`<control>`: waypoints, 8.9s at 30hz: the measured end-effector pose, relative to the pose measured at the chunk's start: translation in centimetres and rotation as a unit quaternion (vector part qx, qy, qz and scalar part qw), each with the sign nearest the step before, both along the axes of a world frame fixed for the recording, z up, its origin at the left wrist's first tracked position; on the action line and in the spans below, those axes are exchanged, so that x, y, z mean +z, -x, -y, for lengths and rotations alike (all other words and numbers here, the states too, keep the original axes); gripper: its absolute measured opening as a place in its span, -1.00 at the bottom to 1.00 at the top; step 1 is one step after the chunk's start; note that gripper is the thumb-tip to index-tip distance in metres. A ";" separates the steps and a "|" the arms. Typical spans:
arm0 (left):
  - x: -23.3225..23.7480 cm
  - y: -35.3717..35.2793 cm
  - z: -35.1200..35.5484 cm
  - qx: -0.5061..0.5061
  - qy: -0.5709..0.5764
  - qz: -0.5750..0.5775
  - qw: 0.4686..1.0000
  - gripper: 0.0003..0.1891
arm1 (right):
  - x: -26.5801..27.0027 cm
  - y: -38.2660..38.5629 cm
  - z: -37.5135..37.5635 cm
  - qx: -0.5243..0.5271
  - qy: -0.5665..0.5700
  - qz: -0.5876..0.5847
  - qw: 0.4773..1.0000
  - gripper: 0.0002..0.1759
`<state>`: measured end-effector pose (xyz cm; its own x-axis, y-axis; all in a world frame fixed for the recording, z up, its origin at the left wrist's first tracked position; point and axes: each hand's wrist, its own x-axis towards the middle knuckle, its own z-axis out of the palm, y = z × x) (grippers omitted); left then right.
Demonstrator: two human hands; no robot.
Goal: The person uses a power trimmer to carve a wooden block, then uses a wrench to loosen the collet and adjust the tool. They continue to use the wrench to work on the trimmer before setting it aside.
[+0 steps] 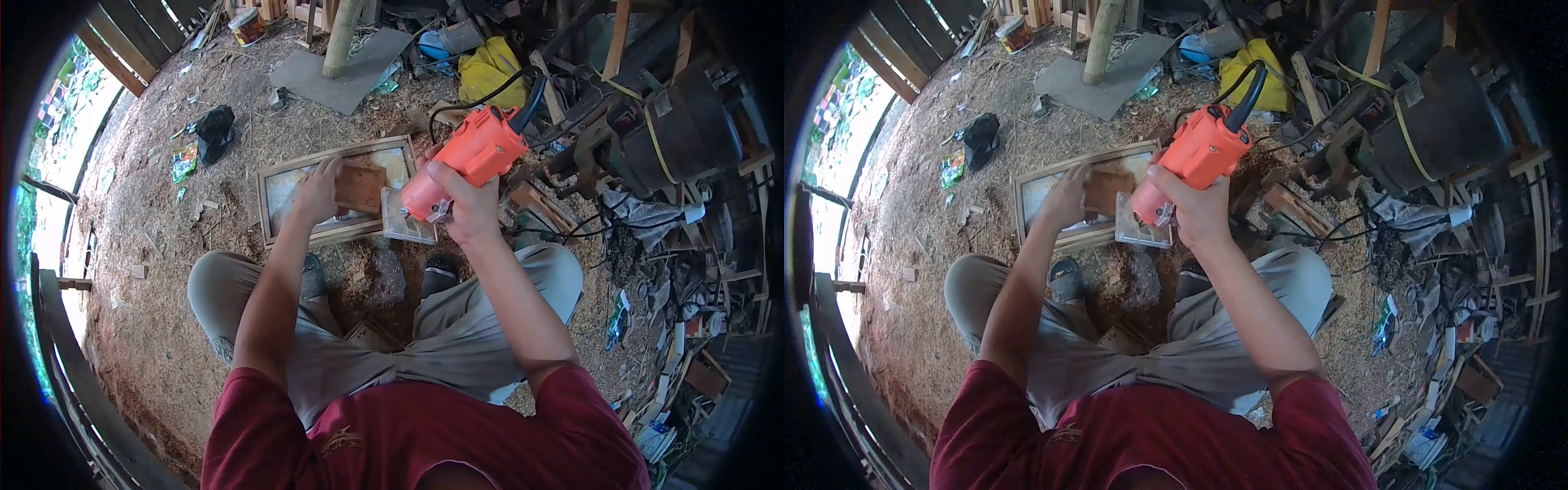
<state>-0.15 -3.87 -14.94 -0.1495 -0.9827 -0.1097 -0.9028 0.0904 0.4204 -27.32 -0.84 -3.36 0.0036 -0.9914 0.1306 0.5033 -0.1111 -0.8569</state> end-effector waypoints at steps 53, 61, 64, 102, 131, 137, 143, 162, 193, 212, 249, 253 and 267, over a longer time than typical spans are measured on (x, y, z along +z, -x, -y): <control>8.7 9.0 -11.1 0.029 -0.163 -0.753 0.636 -0.12 | 1.6 0.9 -1.9 0.047 0.106 -0.121 0.986 -0.39; 8.4 9.4 -10.9 0.047 -0.121 -0.711 0.691 -0.16 | 1.5 0.9 -1.4 0.063 0.090 -0.109 0.988 -0.40; 8.2 9.6 -10.8 0.060 -0.112 -0.706 0.697 -0.18 | 1.5 0.8 -1.3 0.075 0.089 -0.102 0.988 -0.41; 10.0 9.1 -11.5 0.131 -0.205 -0.724 0.646 -0.25 | 2.2 1.3 -0.8 0.162 0.064 -0.167 0.970 -0.36; 9.9 8.6 -11.4 0.130 -0.194 -0.730 0.642 -0.18 | 1.9 0.8 -1.2 0.166 0.026 -0.155 0.973 -0.38; 9.8 8.7 -11.6 0.138 -0.194 -0.728 0.643 -0.18 | 1.7 0.9 -1.0 0.184 0.000 -0.149 0.972 -0.42; 9.7 8.7 -11.6 0.151 -0.194 -0.720 0.649 -0.18 | 2.2 1.1 -0.9 0.205 -0.005 -0.190 0.960 -0.49; 9.4 8.7 -11.7 0.135 -0.214 -0.721 0.645 -0.14 | 1.5 0.2 -1.4 0.172 0.008 -0.094 0.981 -0.37; 9.6 8.9 -12.1 0.142 -0.229 -0.721 0.638 -0.19 | 1.4 0.1 -1.5 0.180 -0.013 -0.086 0.980 -0.23; 9.2 8.8 -11.9 0.137 -0.248 -0.725 0.628 -0.17 | 0.6 0.1 -1.4 0.154 -0.021 -0.076 0.985 -0.55; 8.5 8.8 -12.0 0.136 -0.234 -0.734 0.623 -0.17 | 0.7 0.2 -1.3 0.171 -0.016 -0.101 0.980 -0.59; 8.7 8.8 -12.0 0.139 -0.241 -0.734 0.619 -0.17 | 1.0 0.3 -1.3 0.181 -0.030 -0.095 0.978 -0.60; 8.8 8.8 -12.0 0.133 -0.229 -0.733 0.627 -0.15 | 1.2 0.4 -1.3 0.173 -0.013 -0.112 0.978 -0.53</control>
